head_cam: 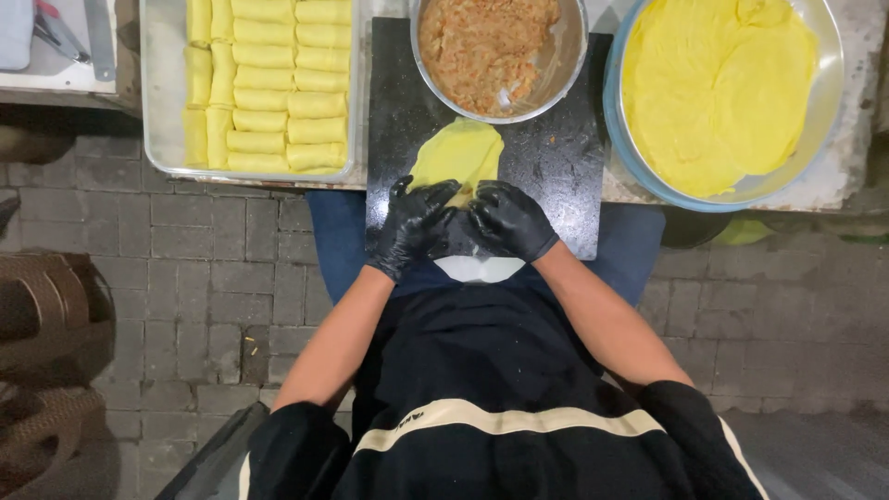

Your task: Preparing food rolls by placing filling on wrappers and rolling them up.

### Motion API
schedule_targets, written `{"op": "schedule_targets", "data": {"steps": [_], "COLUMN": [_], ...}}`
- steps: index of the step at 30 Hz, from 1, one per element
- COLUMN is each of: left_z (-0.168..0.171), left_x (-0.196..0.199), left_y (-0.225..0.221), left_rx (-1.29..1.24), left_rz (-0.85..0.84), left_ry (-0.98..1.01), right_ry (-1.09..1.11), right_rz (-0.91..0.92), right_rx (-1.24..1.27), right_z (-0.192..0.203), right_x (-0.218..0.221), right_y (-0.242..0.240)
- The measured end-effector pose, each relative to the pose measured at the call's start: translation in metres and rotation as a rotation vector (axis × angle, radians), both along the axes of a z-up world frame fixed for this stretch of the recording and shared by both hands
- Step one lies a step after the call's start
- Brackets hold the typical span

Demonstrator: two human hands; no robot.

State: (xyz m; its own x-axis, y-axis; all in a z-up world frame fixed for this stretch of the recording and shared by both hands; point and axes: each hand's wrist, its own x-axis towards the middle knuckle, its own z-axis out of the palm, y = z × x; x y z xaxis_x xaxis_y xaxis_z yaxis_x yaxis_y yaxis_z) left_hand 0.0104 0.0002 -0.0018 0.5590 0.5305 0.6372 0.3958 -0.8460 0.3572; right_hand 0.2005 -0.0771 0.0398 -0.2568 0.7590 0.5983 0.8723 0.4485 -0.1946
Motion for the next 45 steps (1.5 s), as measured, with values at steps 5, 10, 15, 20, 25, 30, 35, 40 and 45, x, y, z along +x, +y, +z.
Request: {"op": "schedule_targets", "data": {"steps": [5,10,15,20,25,30,35,40,45], "left_z": [0.023,0.045,0.056,-0.007,-0.284,-0.172,-0.059,0.085,0.073], "left_x": [0.028,0.08,0.095,0.098,0.099,0.07,0.079,0.038,-0.02], "left_y": [0.005,0.046,0.053,0.066,0.079,0.083,0.089,0.059,0.04], "left_rx": [-0.48,-0.649,-0.289,-0.25,-0.021,0.204,-0.084,-0.525,-0.935], "left_rz": [0.035,-0.003,0.05,0.197,0.509,0.403,0.021,0.009,0.243], "left_ry": [-0.137,0.144,0.238,0.113,0.175,0.438,0.42,0.057,0.397], "right_ry": [0.129,0.134,0.193,0.167,0.192,0.185,0.181,0.192,0.285], "right_rz": [0.007,0.063,0.115,0.056,0.074,0.071,0.045,0.043,0.167], "right_rx": [-0.061,-0.09,-0.146,-0.09,-0.132,-0.106,-0.103,-0.109,-0.14], "right_z": [-0.011,-0.031,-0.044,-0.025,-0.027,-0.024,-0.006,-0.012,-0.027], "right_x": [-0.013,-0.002,0.001,-0.001,0.002,0.0,-0.002,-0.001,0.01], "right_y": [0.005,0.004,0.004,0.003,0.003,0.003,0.002,-0.003,-0.006]}}
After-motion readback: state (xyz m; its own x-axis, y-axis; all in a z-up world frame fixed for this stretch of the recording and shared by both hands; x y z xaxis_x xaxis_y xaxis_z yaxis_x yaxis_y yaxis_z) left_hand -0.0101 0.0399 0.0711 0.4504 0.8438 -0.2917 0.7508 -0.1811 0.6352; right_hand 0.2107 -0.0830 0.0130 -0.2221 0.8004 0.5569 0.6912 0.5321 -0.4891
